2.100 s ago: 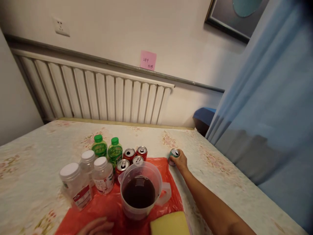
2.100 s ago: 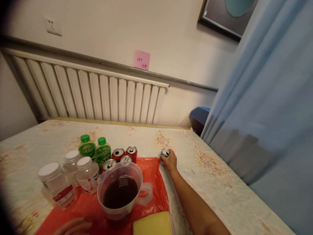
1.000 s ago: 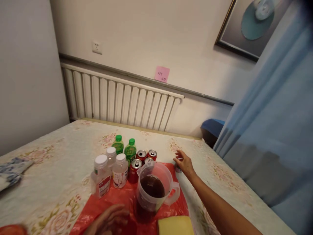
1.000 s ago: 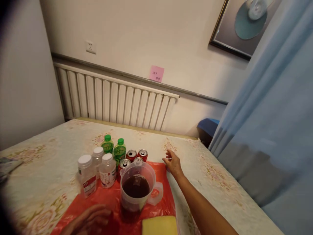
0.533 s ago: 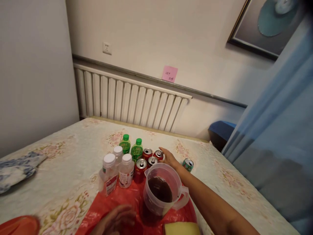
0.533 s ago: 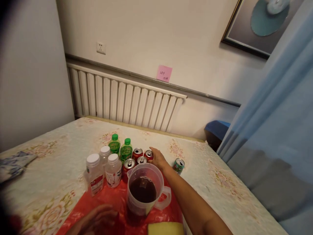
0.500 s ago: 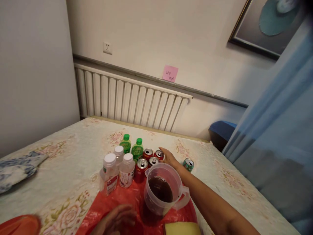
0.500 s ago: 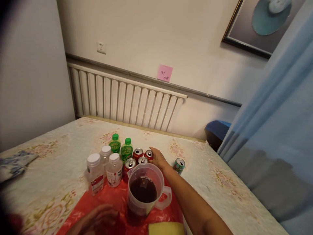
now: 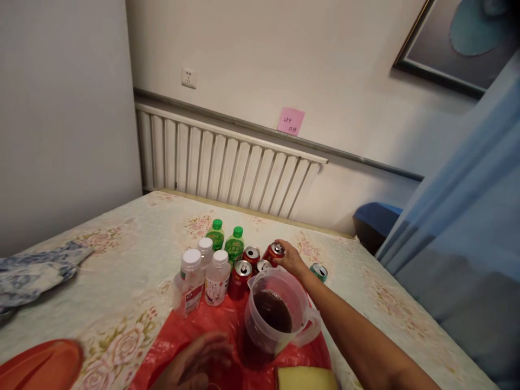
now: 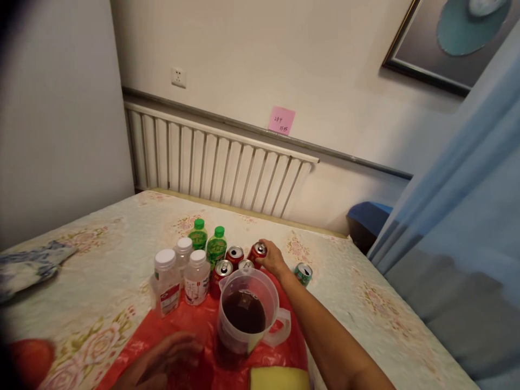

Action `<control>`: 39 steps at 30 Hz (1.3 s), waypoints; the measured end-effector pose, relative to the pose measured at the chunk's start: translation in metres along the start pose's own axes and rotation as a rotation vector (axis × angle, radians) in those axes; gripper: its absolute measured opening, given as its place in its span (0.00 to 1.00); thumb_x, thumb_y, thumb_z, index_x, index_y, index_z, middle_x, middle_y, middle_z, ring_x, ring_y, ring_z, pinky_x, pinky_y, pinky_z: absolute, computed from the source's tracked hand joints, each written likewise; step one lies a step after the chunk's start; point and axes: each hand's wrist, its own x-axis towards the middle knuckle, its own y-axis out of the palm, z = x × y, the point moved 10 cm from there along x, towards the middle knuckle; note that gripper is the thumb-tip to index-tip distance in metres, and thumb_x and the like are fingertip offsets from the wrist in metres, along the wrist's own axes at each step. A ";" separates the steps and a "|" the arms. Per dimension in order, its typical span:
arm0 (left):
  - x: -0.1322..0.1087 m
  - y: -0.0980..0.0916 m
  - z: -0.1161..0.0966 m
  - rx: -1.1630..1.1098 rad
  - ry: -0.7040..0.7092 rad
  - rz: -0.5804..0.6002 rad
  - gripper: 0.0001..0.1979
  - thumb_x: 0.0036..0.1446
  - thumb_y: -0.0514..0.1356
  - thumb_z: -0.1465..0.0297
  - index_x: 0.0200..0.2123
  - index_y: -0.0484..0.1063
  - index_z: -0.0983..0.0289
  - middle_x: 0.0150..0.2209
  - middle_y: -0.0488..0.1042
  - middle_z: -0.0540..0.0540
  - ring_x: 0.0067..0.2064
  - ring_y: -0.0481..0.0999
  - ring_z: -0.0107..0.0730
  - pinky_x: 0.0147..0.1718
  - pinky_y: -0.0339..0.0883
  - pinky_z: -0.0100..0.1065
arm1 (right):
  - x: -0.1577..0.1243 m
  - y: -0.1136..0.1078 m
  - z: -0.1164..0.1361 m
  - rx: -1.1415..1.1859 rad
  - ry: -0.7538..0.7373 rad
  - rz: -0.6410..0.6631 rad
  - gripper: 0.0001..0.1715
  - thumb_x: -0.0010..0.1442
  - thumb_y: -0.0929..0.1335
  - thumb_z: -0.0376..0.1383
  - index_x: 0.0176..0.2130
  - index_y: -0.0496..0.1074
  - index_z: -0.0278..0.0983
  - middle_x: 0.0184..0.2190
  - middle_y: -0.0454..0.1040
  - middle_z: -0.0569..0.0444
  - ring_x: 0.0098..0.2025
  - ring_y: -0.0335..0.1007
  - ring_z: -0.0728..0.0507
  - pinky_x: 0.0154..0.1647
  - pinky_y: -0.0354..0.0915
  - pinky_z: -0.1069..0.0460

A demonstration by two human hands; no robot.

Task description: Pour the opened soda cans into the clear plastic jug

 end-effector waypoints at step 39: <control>-0.030 0.031 -0.069 -0.160 0.158 0.068 0.47 0.38 0.76 0.56 0.61 0.65 0.63 0.60 0.70 0.63 0.65 0.63 0.61 0.62 0.57 0.52 | -0.199 0.041 0.245 0.263 -0.078 0.469 0.41 0.47 0.73 0.28 0.59 0.67 0.46 0.60 0.70 0.53 0.63 0.63 0.38 0.67 0.56 0.40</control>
